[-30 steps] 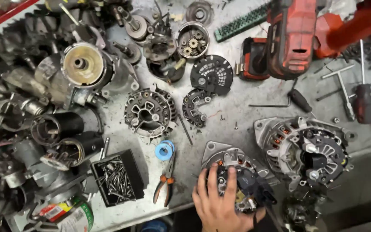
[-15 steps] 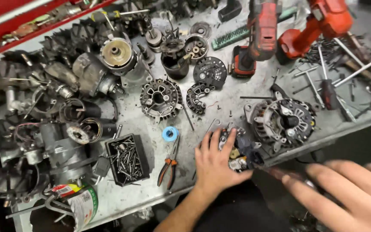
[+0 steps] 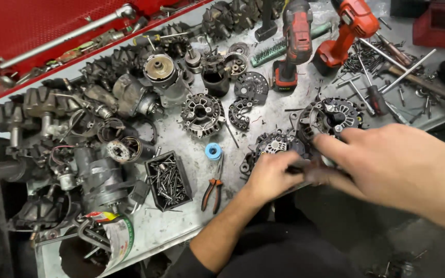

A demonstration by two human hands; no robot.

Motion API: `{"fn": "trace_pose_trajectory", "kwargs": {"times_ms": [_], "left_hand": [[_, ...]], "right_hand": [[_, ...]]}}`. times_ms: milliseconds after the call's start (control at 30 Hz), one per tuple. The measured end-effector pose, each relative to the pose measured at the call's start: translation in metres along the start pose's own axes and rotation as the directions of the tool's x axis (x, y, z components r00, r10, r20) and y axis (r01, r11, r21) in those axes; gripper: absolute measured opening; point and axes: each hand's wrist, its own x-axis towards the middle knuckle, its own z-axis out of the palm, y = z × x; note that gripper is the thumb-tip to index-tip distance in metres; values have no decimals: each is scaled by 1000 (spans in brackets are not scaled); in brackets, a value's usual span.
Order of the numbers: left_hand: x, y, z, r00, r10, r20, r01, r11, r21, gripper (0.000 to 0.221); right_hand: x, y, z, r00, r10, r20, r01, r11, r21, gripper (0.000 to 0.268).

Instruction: Repairing and reassembling car alternators on a workbench in an auto repair shop.

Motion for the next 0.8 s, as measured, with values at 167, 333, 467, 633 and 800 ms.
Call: {"fn": "trace_pose_trajectory", "kwargs": {"times_ms": [167, 333, 467, 633, 800], "left_hand": [[4, 8, -12, 985, 116, -129, -128, 987, -92, 33], [5, 8, -6, 989, -62, -138, 66, 997, 28, 30], [1, -3, 0, 987, 45, -155, -49, 999, -21, 36], [1, -1, 2, 967, -92, -236, 95, 995, 3, 35], [1, 0, 1, 991, 19, -129, -13, 999, 51, 34]], "right_hand": [[-6, 16, 21, 977, -70, -200, 48, 992, -114, 35], [-7, -4, -1, 979, 27, -204, -68, 978, -197, 46], [-11, 11, 19, 858, -215, -467, 128, 969, -211, 34], [-7, 2, 10, 947, 113, -299, -195, 945, -261, 50], [-9, 6, 10, 934, -61, -352, 8, 989, -150, 54]]}}
